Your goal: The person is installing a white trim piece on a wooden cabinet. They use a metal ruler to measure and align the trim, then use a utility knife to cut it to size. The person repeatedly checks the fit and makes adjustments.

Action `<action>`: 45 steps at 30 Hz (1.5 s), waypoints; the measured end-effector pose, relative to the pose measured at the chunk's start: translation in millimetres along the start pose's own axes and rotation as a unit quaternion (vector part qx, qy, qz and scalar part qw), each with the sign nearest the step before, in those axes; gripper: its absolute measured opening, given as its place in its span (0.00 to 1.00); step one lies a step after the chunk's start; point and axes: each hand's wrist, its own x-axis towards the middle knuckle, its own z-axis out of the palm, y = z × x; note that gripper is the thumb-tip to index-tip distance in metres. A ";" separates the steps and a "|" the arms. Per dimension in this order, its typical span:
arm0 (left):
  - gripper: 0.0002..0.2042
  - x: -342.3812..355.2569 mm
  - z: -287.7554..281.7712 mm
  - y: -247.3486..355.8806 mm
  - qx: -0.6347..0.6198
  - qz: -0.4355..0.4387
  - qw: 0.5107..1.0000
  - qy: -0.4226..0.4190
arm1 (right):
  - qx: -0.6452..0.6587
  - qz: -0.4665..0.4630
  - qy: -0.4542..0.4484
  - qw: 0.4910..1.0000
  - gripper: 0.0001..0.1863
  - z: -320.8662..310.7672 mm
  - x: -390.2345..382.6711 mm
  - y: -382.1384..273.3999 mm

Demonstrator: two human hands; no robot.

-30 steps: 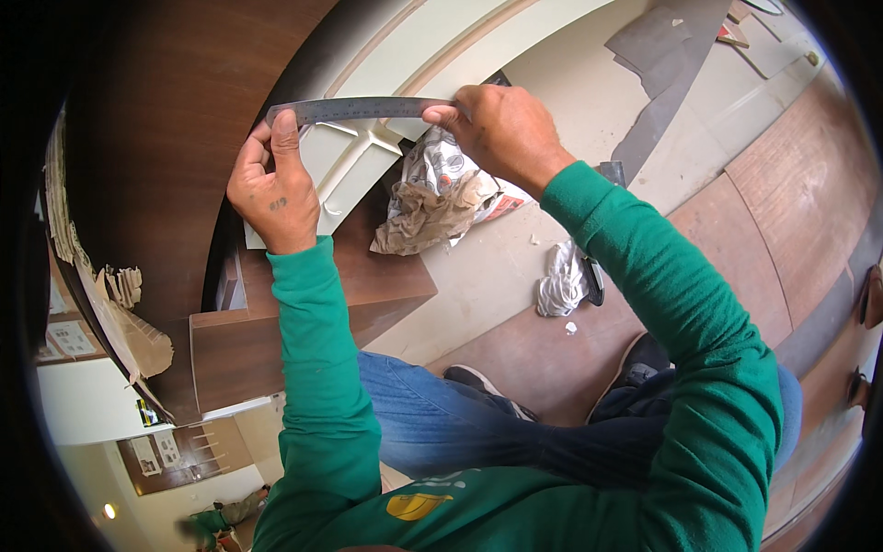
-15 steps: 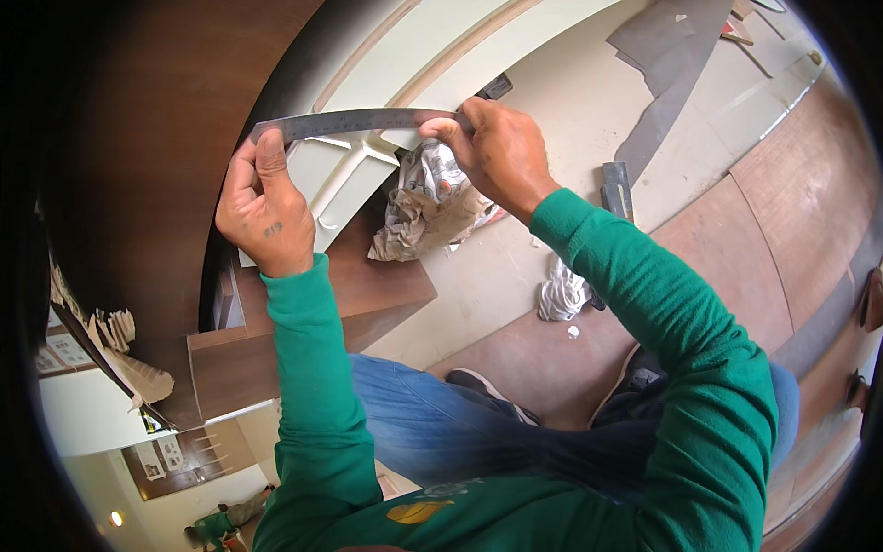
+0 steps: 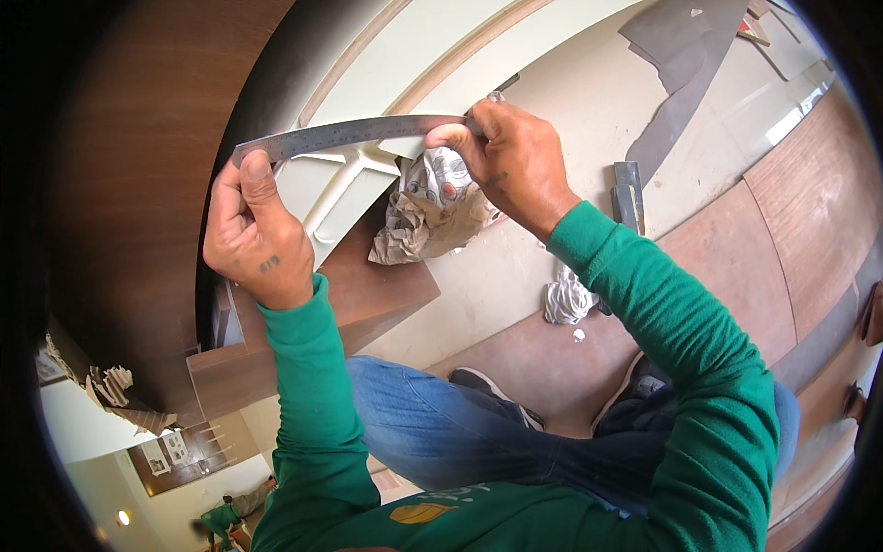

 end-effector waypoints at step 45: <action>0.09 -4.8 -6.6 -5.5 0.106 0.061 0.991 0.045 | -0.168 -0.107 0.121 0.972 0.43 -62.0 56.7 -29.3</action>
